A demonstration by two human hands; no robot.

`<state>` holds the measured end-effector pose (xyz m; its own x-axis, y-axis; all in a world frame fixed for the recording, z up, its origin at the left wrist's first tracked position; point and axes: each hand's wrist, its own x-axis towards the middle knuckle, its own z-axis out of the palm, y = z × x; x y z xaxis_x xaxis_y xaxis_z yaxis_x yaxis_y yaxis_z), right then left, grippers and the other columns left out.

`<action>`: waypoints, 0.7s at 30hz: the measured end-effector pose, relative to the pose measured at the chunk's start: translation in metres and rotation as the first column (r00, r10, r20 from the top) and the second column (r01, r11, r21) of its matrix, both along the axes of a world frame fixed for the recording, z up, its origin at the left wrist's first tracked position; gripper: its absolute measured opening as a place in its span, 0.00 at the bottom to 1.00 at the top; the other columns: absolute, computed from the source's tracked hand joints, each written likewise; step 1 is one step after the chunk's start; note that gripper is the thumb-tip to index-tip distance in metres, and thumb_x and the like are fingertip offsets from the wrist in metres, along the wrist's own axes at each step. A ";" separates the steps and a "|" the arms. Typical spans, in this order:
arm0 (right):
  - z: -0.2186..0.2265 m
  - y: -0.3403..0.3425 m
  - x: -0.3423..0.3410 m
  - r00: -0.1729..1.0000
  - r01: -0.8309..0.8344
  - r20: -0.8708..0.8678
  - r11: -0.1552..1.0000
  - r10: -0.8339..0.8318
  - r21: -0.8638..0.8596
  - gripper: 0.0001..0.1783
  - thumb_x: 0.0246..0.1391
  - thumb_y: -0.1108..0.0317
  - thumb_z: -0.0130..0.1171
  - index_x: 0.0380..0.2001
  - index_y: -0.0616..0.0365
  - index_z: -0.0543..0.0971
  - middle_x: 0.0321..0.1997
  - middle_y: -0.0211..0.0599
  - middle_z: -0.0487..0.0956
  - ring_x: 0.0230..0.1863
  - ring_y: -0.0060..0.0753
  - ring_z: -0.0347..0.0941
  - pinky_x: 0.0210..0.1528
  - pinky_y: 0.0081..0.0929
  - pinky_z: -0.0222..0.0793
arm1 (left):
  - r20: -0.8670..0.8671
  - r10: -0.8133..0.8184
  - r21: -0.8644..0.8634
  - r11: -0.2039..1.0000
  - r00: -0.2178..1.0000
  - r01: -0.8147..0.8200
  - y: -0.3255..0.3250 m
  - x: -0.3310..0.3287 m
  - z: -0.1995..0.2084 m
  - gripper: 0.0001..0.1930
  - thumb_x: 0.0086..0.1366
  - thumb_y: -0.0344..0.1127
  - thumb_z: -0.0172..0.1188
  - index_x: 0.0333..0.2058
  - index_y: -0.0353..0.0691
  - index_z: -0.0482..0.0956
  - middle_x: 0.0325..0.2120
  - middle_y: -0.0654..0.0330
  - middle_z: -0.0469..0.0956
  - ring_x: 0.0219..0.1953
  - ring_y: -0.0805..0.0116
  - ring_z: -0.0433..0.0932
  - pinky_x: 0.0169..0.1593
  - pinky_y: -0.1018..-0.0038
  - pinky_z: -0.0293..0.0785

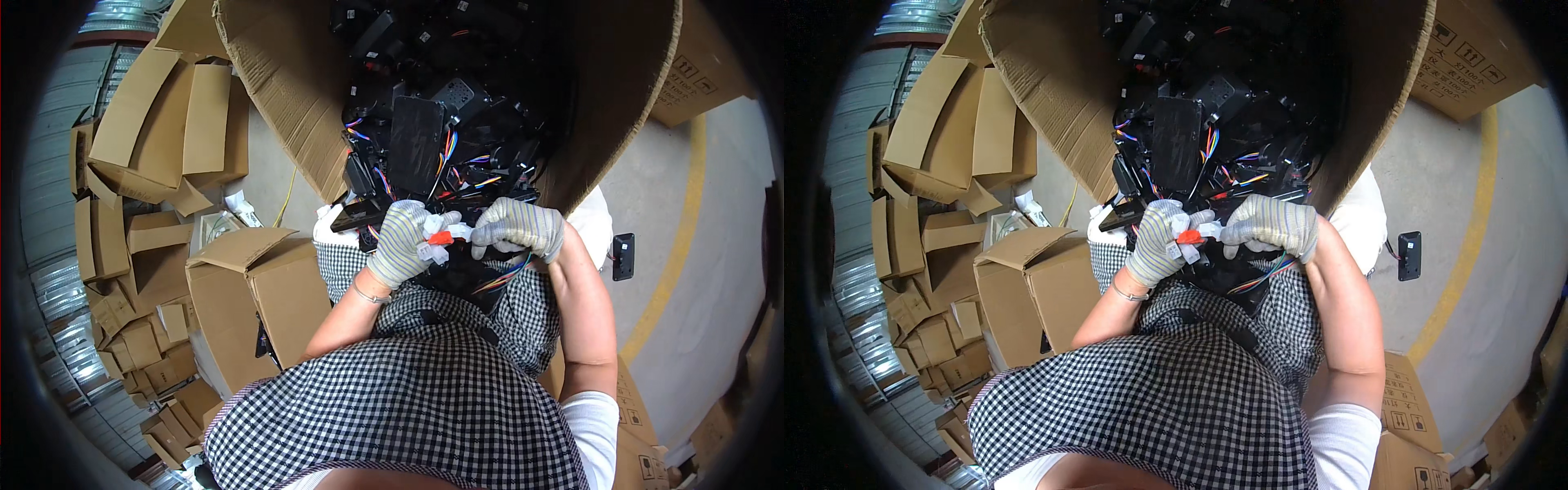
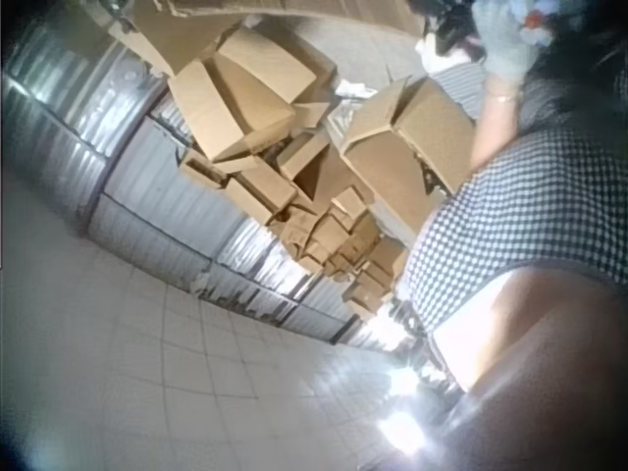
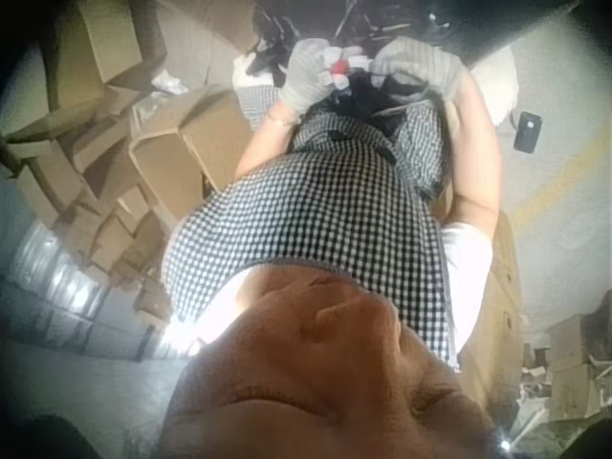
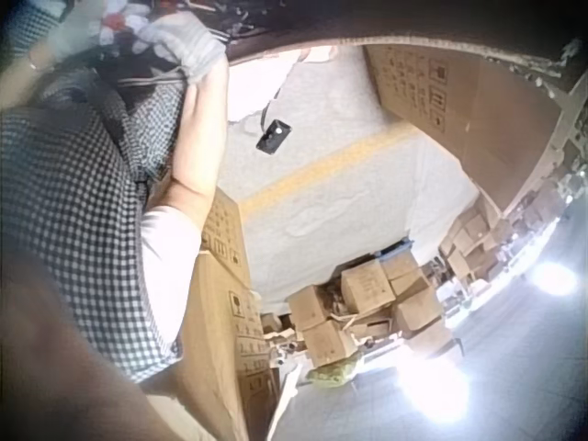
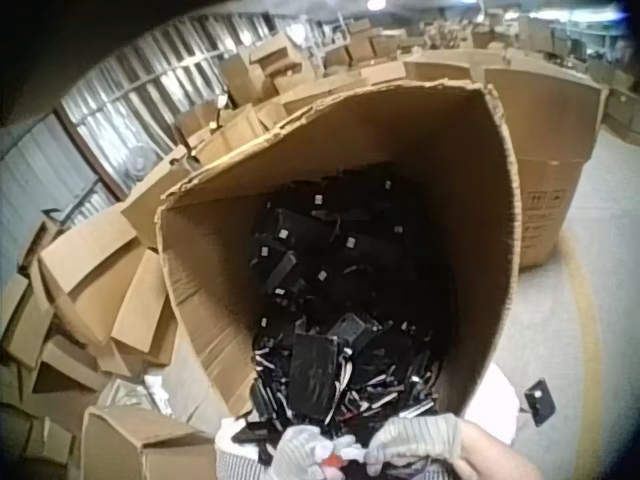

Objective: The person tests digital display units by taking them from a large cardboard box, connecting wire harnesses by hand to power on the screens, and placing the units into an adjacent cardboard box.

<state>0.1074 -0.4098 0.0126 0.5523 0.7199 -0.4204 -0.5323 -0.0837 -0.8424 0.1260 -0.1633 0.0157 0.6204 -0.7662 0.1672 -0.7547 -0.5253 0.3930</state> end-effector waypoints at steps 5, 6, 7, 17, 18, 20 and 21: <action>0.004 0.003 0.001 0.997 0.061 0.031 0.986 -0.066 0.154 0.12 0.54 0.65 0.56 0.27 0.62 0.82 0.23 0.30 0.80 0.17 0.11 0.60 0.18 0.14 0.54 | 0.028 -0.002 0.008 1.000 1.000 0.001 0.002 0.003 0.014 0.26 0.42 0.48 0.64 0.43 0.49 0.80 0.22 0.62 0.72 0.28 0.59 0.70 0.38 0.65 0.64; 0.002 0.003 0.000 0.995 0.054 0.071 0.981 -0.068 0.184 0.11 0.54 0.66 0.55 0.28 0.63 0.82 0.23 0.30 0.80 0.17 0.11 0.60 0.19 0.14 0.54 | 0.000 -0.022 0.020 1.000 1.000 0.022 0.004 0.004 0.014 0.25 0.41 0.50 0.63 0.41 0.48 0.81 0.22 0.63 0.71 0.29 0.60 0.70 0.41 0.65 0.65; 0.001 0.006 -0.001 0.996 0.047 0.064 0.982 -0.060 0.185 0.11 0.54 0.66 0.55 0.28 0.63 0.82 0.23 0.30 0.80 0.17 0.11 0.60 0.19 0.14 0.54 | -0.029 -0.042 0.031 0.999 0.999 0.043 0.006 0.005 0.014 0.26 0.41 0.52 0.62 0.39 0.47 0.82 0.23 0.63 0.71 0.31 0.60 0.70 0.43 0.66 0.65; -0.011 0.011 -0.008 0.985 -0.017 -0.167 0.988 0.043 0.151 0.13 0.52 0.64 0.57 0.25 0.63 0.82 0.22 0.30 0.80 0.14 0.11 0.58 0.17 0.14 0.51 | -0.092 -0.178 0.070 0.980 0.980 0.185 0.008 0.009 0.028 0.22 0.43 0.46 0.61 0.39 0.47 0.81 0.23 0.63 0.71 0.30 0.61 0.71 0.38 0.65 0.65; -0.011 0.013 -0.010 0.985 -0.017 -0.169 0.989 0.042 0.148 0.13 0.52 0.64 0.57 0.25 0.63 0.82 0.22 0.30 0.80 0.14 0.11 0.58 0.17 0.14 0.51 | -0.093 -0.178 0.066 0.981 0.980 0.185 0.008 0.008 0.028 0.22 0.43 0.46 0.61 0.39 0.47 0.81 0.23 0.63 0.71 0.30 0.61 0.71 0.38 0.65 0.65; -0.008 0.018 -0.012 0.973 0.056 -0.230 0.987 -0.020 0.151 0.15 0.55 0.61 0.56 0.26 0.64 0.82 0.09 0.23 0.64 0.11 0.13 0.54 0.15 0.16 0.47 | -0.098 -0.165 0.016 0.986 0.981 0.168 0.009 0.006 0.026 0.21 0.42 0.44 0.61 0.39 0.48 0.81 0.22 0.62 0.71 0.29 0.60 0.70 0.37 0.65 0.65; 0.000 0.020 -0.012 0.970 0.093 -0.235 0.990 -0.065 0.109 0.16 0.55 0.59 0.56 0.27 0.63 0.81 0.09 0.23 0.65 0.11 0.13 0.54 0.15 0.16 0.48 | -0.095 -0.161 0.014 0.986 0.982 0.163 0.010 0.005 0.024 0.21 0.42 0.44 0.61 0.39 0.48 0.81 0.22 0.62 0.71 0.29 0.60 0.70 0.37 0.65 0.65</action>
